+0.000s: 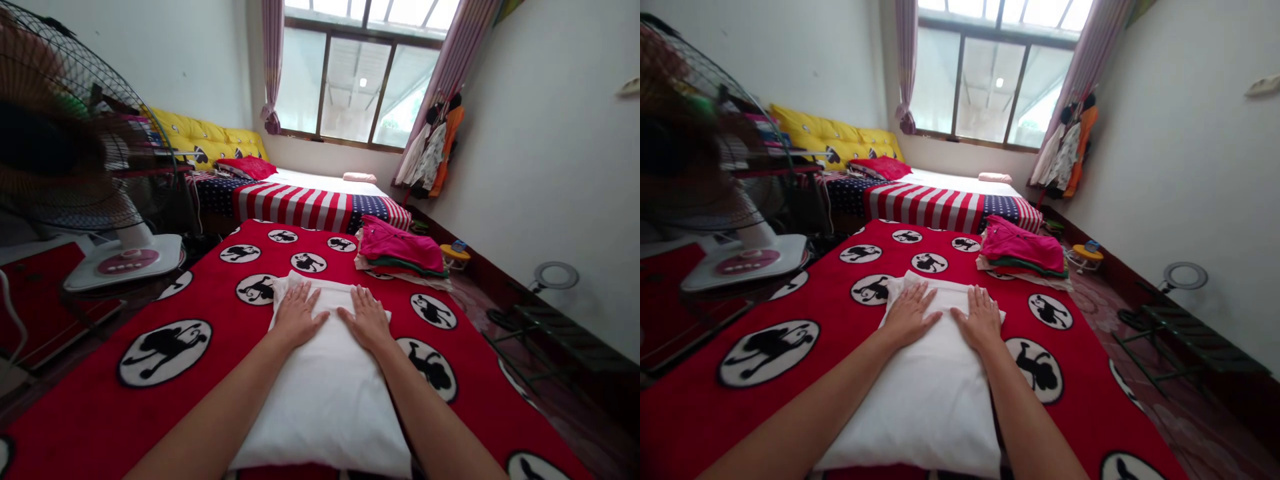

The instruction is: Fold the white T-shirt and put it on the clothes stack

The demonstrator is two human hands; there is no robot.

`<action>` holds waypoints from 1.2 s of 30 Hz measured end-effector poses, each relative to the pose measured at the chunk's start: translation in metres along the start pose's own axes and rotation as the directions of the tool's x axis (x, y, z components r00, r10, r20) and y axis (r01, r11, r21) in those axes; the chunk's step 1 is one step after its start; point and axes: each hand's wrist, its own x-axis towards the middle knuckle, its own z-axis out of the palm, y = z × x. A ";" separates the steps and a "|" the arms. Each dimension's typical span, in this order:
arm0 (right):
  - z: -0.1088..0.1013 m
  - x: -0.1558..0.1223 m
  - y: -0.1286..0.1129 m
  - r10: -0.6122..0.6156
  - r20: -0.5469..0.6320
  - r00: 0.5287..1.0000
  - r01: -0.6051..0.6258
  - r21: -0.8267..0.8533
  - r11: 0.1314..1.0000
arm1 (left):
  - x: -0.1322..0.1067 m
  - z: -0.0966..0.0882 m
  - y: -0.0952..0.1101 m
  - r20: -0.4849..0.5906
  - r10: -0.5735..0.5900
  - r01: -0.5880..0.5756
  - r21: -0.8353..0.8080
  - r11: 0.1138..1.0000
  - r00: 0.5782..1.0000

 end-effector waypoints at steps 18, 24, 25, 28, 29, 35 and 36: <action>0.003 -0.003 0.003 0.028 -0.011 1.000 -0.029 -0.063 0.998 | -0.004 0.004 -0.004 -0.045 0.017 -0.013 0.084 0.996 0.999; 0.005 -0.004 0.004 0.020 -0.022 1.000 -0.021 -0.066 0.998 | -0.004 0.006 -0.005 -0.052 0.023 -0.018 0.086 0.996 0.998; 0.005 -0.004 0.004 0.017 -0.028 0.999 -0.018 -0.066 0.998 | -0.004 0.006 -0.005 -0.053 0.024 -0.019 0.085 0.996 0.998; 0.005 -0.004 0.003 0.013 -0.040 0.999 -0.016 -0.067 0.998 | -0.004 0.006 -0.005 -0.051 0.026 -0.021 0.082 0.996 0.998; 0.005 -0.004 0.003 0.013 -0.040 0.999 -0.016 -0.067 0.998 | -0.004 0.006 -0.005 -0.052 0.026 -0.022 0.081 0.996 0.998; 0.005 -0.004 0.005 0.012 -0.032 0.999 -0.014 -0.069 0.998 | -0.005 0.006 -0.006 -0.044 0.031 -0.028 0.078 0.997 0.999; 0.003 -0.003 0.005 0.010 -0.029 1.000 -0.012 -0.067 0.998 | -0.005 0.005 -0.006 -0.035 0.033 -0.031 0.078 0.996 0.999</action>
